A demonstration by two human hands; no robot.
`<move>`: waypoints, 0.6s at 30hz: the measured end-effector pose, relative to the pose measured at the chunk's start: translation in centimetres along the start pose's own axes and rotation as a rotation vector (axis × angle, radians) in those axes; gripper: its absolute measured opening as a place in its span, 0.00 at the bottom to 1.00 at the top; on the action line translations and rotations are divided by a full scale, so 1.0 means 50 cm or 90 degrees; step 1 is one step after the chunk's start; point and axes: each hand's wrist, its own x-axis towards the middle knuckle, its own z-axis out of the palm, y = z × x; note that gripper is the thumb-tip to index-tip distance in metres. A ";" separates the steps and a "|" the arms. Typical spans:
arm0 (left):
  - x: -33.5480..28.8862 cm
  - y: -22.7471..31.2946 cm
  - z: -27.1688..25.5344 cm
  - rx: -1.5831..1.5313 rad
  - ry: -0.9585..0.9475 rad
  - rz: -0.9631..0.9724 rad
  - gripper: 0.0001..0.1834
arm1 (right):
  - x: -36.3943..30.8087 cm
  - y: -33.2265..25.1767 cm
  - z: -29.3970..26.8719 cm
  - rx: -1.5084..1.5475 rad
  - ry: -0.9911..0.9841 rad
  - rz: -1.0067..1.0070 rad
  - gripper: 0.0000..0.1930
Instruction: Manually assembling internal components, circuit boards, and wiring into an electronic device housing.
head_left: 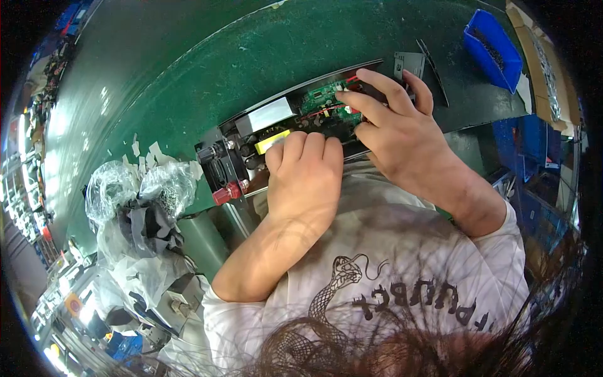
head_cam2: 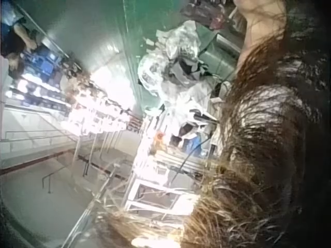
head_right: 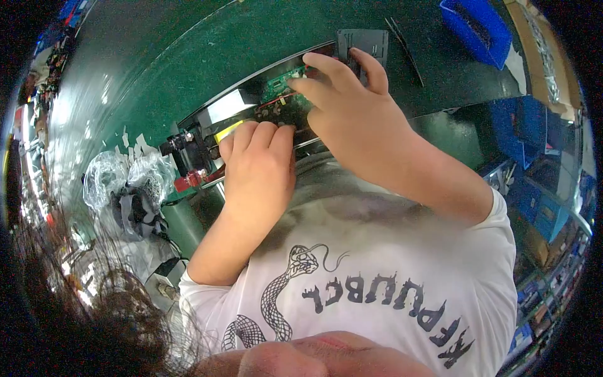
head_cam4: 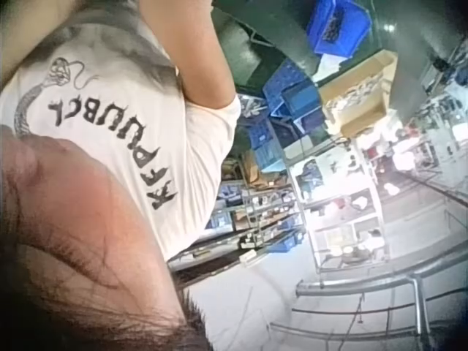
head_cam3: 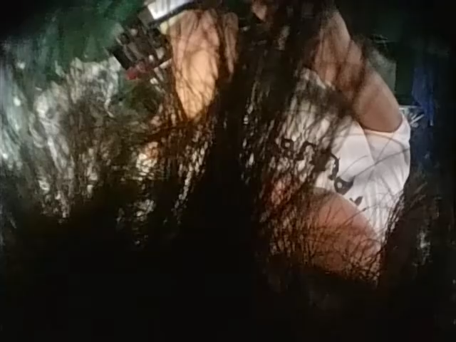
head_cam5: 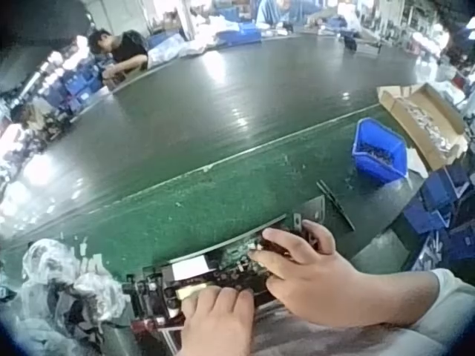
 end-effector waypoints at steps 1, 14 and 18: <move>0.000 0.000 0.000 0.001 -0.005 0.002 0.09 | 0.000 0.000 0.000 0.021 -0.002 0.001 0.03; 0.004 -0.001 -0.004 -0.025 -0.028 -0.007 0.06 | 0.008 0.003 -0.003 0.078 -0.032 0.004 0.03; -0.006 -0.005 -0.001 -0.031 -0.008 0.009 0.07 | -0.001 0.010 -0.002 0.060 -0.022 -0.001 0.04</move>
